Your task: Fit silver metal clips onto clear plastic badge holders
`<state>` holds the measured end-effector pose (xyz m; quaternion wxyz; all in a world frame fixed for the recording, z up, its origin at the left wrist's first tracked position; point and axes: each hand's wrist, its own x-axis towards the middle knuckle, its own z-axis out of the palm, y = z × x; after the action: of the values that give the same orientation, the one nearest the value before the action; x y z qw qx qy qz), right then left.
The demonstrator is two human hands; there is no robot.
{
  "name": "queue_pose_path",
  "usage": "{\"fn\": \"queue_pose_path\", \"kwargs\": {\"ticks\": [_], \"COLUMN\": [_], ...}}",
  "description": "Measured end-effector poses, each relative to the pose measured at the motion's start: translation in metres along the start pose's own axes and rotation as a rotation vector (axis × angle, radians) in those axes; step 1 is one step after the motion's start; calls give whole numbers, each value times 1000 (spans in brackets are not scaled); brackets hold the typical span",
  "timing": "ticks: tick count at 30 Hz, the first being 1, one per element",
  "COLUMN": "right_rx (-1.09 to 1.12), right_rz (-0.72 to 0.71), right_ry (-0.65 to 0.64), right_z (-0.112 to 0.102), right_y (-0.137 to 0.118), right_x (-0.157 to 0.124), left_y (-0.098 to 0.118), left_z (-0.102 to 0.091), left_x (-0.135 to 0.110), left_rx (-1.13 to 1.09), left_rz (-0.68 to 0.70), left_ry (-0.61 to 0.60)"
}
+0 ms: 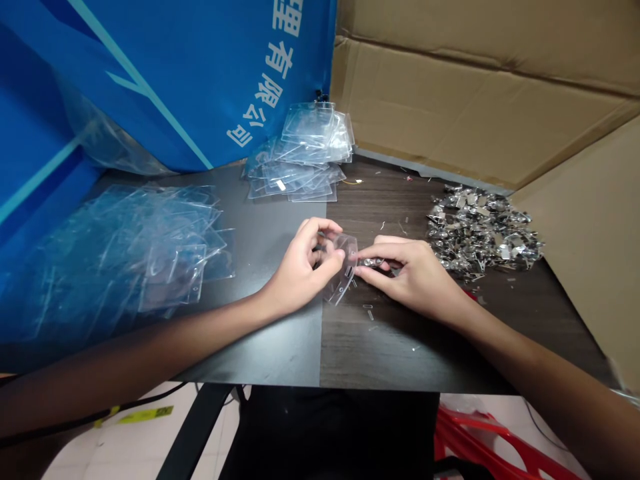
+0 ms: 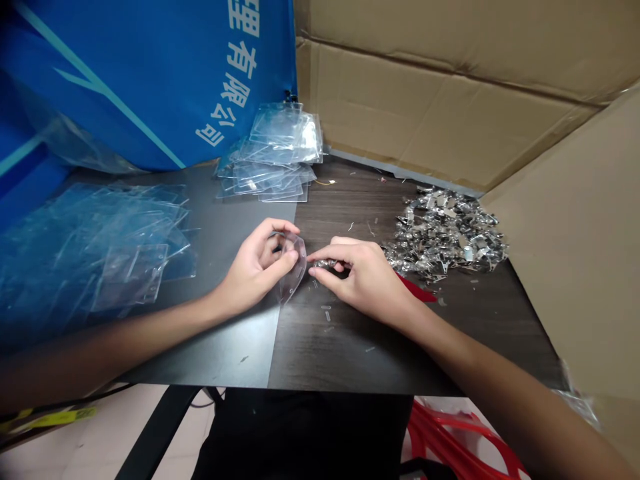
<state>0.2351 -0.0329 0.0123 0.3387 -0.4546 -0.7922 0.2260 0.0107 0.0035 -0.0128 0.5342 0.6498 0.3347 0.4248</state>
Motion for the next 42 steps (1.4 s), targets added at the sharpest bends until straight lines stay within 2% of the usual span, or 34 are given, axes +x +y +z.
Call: {"fn": "queue_pose_path", "kwargs": {"ticks": [8,18,32,42], "right_rx": [-1,-15,-51,142], "right_rz": [13,-67,-112,63], "right_ry": [-27,-107,-118,-49], "right_z": [-1,1,4,9], "right_y": [0,-2,-3,-5], "right_x": [0,0,-2,-2], "left_y": [0,1,2,2], "left_z": [0,2,4,4], "left_x": [0,0,-1,-1], "left_rx": [11,12,27,54], "left_rz": [7,-28,-37,-24], "left_ry": [-4,25,-8,13]}}
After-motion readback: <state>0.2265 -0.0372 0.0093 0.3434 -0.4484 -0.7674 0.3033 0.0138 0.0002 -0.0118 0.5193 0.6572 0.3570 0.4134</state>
